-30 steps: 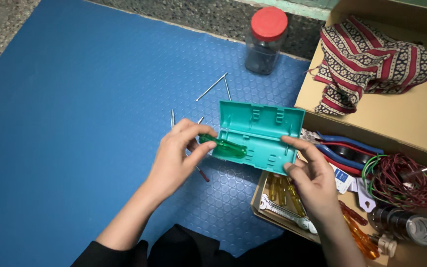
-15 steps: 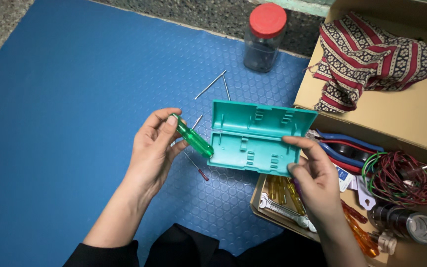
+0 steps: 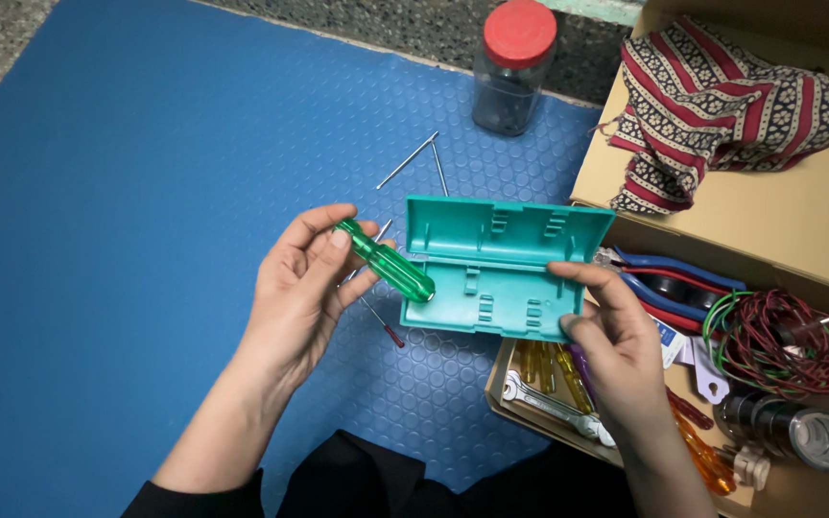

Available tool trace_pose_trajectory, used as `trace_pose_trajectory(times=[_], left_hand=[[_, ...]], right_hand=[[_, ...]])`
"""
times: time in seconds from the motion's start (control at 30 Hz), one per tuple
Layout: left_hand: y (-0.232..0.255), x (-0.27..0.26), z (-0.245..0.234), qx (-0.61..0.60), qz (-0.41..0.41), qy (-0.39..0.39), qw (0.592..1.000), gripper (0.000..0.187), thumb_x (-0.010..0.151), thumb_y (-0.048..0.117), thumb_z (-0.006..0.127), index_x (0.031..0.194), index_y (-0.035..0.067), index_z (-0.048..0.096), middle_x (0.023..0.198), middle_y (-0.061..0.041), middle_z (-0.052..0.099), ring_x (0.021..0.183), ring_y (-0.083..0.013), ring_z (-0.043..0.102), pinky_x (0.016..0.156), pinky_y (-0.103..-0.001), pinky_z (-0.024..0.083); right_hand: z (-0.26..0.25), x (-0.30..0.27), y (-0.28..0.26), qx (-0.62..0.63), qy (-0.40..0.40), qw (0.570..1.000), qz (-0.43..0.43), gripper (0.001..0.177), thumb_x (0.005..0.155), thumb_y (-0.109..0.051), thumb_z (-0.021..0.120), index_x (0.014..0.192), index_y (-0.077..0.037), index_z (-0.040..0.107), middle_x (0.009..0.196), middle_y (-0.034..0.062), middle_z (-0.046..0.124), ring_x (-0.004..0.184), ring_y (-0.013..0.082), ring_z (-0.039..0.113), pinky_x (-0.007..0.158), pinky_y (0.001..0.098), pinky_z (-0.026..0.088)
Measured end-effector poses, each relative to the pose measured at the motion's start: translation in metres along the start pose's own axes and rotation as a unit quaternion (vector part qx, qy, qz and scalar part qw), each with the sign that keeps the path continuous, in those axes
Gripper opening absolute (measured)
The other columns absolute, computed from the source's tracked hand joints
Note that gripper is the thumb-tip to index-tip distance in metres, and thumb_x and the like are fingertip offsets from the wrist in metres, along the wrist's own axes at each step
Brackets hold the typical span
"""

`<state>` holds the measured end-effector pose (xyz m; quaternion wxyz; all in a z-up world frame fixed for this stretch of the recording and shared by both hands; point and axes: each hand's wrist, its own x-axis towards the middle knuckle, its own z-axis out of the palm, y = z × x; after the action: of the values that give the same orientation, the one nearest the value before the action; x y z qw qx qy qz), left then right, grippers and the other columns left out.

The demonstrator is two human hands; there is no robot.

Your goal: The person sits on a blue mat and organizes small tools into a teal plastic case. They wipe the case with a patterned cloth, then place a green screwdriver and several metal bits into the case slots before closing it.

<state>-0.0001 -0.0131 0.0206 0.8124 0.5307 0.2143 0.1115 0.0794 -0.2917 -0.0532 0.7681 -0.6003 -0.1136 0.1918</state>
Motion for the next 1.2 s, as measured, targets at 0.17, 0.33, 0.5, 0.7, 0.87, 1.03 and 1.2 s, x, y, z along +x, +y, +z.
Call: trace_pose_trajectory(times=[0.17,0.33,0.5,0.7,0.87,1.03,1.2], left_hand=[[0.000,-0.005,0.007,0.013,-0.005,-0.002,1.000,0.035,0.096,0.005,0.059,0.131,0.001,0.056,0.122,-0.011,0.067,0.117,-0.0245,0.070,0.095,-0.034,0.056],[-0.006,-0.012,0.012,0.001,0.003,-0.054,0.999,0.034,0.093,-0.004,0.062,0.126,0.000,0.057,0.123,-0.013,0.066,0.121,-0.0226,0.068,0.097,-0.031,0.059],[-0.013,-0.016,0.017,0.072,0.057,-0.094,0.991,0.025,0.096,-0.006,0.063,0.117,0.003,0.053,0.123,-0.019,0.071,0.113,-0.0210,0.068,0.099,-0.031,0.059],[-0.026,-0.021,0.032,0.095,0.104,-0.142,0.980,0.027,0.092,-0.011,0.066,0.113,0.000,0.052,0.123,-0.017,0.066,0.121,-0.0200,0.066,0.104,-0.033,0.060],[-0.029,-0.025,0.048,0.288,0.139,-0.059,0.946,0.023,0.088,-0.001,0.072,0.107,0.005,0.064,0.117,-0.007,0.068,0.112,-0.0143,0.070,0.089,-0.029,0.061],[-0.019,-0.027,0.047,0.500,0.366,-0.041,0.784,0.025,0.084,0.009,0.082,0.107,0.008,0.072,0.103,-0.002,0.075,0.095,-0.0184,0.062,0.081,-0.033,0.052],[-0.013,-0.026,0.045,0.439,0.261,-0.001,0.860,0.023,0.081,0.013,0.084,0.103,0.011,0.077,0.097,0.001,0.076,0.079,-0.0143,0.059,0.072,-0.029,0.050]], right_hand=[[-0.003,0.000,0.003,0.003,-0.015,1.000,-0.021,0.049,0.090,0.010,0.050,0.137,0.001,0.059,0.099,0.0018,0.057,0.084,0.0044,0.049,0.080,0.0215,0.045],[-0.003,0.000,0.004,-0.003,-0.008,1.000,-0.013,0.048,0.093,0.010,0.052,0.139,0.001,0.060,0.091,-0.0001,0.052,0.076,0.0036,0.044,0.075,0.0210,0.041],[0.000,0.000,-0.001,-0.002,0.011,1.000,0.029,0.046,0.089,0.010,0.049,0.133,0.001,0.057,0.100,-0.0010,0.062,0.086,0.0038,0.055,0.083,0.0213,0.047],[0.005,-0.004,-0.005,-0.059,0.012,0.998,0.015,0.047,0.090,0.008,0.055,0.135,-0.002,0.061,0.089,-0.0013,0.054,0.080,0.0040,0.049,0.075,0.0206,0.043],[0.003,-0.007,-0.002,-0.040,0.009,0.999,0.005,0.046,0.090,0.008,0.055,0.135,-0.002,0.061,0.085,-0.0029,0.053,0.073,0.0027,0.045,0.068,0.0195,0.039],[-0.001,-0.007,-0.001,-0.013,-0.002,1.000,-0.001,0.047,0.095,0.009,0.056,0.140,0.000,0.061,0.086,-0.0005,0.056,0.074,0.0030,0.047,0.069,0.0202,0.039],[0.003,-0.004,-0.004,0.010,-0.012,1.000,0.019,0.048,0.091,0.010,0.053,0.138,0.002,0.055,0.110,0.0109,0.069,0.096,0.0096,0.066,0.090,0.0262,0.053]])
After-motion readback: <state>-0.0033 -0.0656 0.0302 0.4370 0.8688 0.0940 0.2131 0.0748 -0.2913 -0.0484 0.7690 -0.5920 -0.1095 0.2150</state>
